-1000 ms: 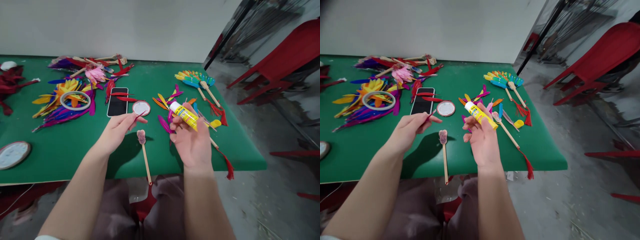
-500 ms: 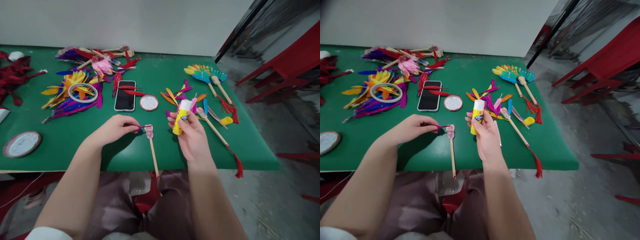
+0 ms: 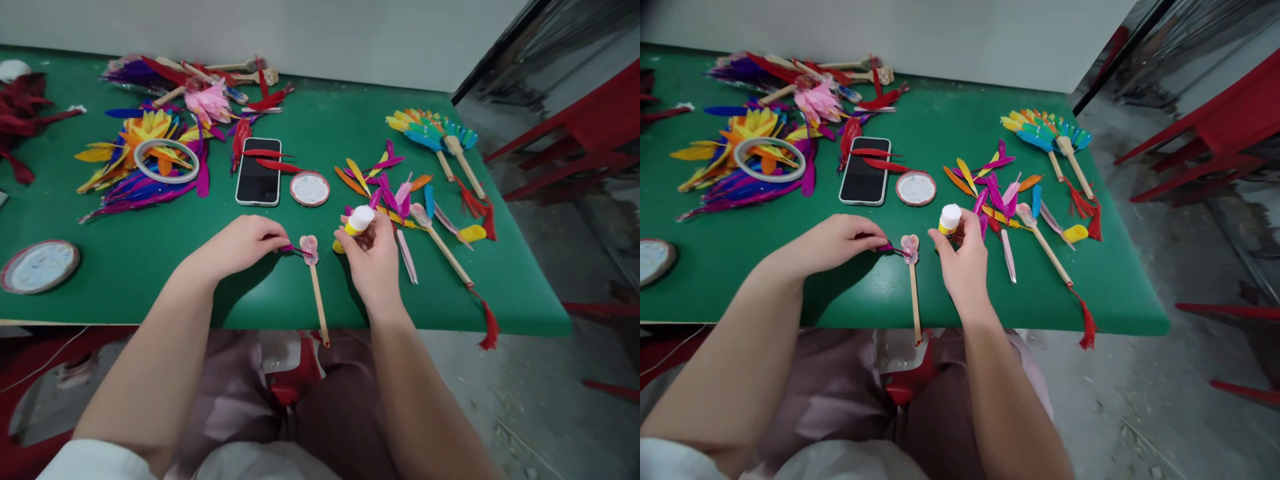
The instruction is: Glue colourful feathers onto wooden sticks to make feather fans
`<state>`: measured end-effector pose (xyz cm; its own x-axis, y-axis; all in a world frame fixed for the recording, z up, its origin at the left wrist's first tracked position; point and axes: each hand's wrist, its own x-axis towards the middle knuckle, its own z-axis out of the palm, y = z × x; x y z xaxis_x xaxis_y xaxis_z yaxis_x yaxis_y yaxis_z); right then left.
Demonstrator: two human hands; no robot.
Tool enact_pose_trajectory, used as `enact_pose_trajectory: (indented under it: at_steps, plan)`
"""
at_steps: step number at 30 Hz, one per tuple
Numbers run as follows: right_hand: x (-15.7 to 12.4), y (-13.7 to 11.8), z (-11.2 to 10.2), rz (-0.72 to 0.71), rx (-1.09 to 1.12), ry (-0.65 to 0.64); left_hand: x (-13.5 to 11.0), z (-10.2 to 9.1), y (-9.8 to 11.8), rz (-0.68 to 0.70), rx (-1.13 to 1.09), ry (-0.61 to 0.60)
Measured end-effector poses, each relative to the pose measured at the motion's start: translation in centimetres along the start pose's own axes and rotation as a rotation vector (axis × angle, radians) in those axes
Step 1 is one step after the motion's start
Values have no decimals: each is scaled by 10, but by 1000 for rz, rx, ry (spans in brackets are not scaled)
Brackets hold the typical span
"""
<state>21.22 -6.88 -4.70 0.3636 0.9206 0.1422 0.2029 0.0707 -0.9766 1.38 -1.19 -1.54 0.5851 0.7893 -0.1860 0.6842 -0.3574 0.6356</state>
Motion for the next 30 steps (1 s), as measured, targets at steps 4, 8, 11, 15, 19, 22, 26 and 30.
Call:
enact_pose_trajectory:
  at_steps: [4,8,11,15,19,22,26,30]
  plan:
    - [0,1,-2,-5,-57,-11,-1,0,1,-5,26,-15]
    - [-1,-1,-4,-17,-122,-8,-1,1,1,4,43,-52]
    - [-2,-2,-5,-40,-167,-21,1,1,1,8,64,-66]
    - [-3,-5,-5,-65,-202,-48,2,2,-1,12,81,-70]
    - [-3,-7,-7,-109,-250,-66,3,3,-1,14,94,-62]
    - [-9,-9,-10,-213,-277,-11,3,3,0,18,107,-54]
    - [-31,-14,-14,-465,-343,323,3,3,0,48,148,-49]
    - [-50,-14,-12,-699,-528,80,3,4,1,78,181,-41]
